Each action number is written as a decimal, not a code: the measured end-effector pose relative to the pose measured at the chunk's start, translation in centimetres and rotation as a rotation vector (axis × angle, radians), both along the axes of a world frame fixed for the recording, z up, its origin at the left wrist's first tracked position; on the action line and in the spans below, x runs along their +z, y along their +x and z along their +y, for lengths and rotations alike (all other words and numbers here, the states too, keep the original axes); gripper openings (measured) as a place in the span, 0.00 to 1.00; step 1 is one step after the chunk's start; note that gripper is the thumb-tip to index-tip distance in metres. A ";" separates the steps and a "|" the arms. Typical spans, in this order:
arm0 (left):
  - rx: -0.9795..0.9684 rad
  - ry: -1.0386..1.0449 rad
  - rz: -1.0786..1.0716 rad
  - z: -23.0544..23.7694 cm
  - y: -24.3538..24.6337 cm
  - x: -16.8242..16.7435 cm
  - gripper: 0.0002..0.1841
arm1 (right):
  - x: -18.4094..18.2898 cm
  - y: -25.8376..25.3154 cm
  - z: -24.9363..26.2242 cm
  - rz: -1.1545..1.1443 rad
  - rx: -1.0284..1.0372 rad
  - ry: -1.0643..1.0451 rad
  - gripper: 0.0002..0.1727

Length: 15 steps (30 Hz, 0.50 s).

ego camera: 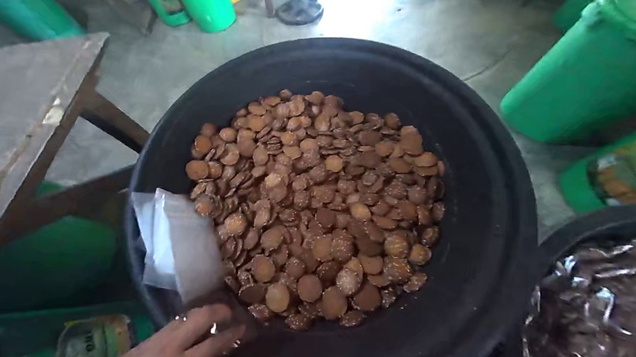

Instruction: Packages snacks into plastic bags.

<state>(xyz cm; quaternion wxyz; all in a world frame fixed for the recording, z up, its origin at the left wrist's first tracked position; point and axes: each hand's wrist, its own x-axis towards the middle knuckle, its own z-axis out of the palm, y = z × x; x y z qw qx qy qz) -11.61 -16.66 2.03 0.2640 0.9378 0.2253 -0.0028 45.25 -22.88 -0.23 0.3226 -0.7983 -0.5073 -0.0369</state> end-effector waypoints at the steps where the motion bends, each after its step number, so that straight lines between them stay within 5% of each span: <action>1: -0.004 0.090 0.020 0.2 -0.6 0.0 0.16 | 1.2 -4.5 1.7 -0.017 0.155 -0.077 0.21; 4: -0.007 0.315 0.062 1.0 -1.8 0.0 0.09 | 1.4 -15.9 6.9 -0.024 0.676 -0.514 0.19; 7: 0.123 0.389 -0.001 0.9 -2.7 -0.9 0.03 | -0.2 -23.5 11.2 -0.134 0.911 -0.996 0.28; 11: 0.294 0.372 -0.184 0.6 -3.6 -2.3 0.14 | -4.5 -26.4 12.9 -0.288 0.931 -0.966 0.24; 15: 0.388 0.156 -0.392 0.7 -4.4 -3.5 0.26 | -4.5 -27.3 13.0 -0.256 0.822 -0.875 0.18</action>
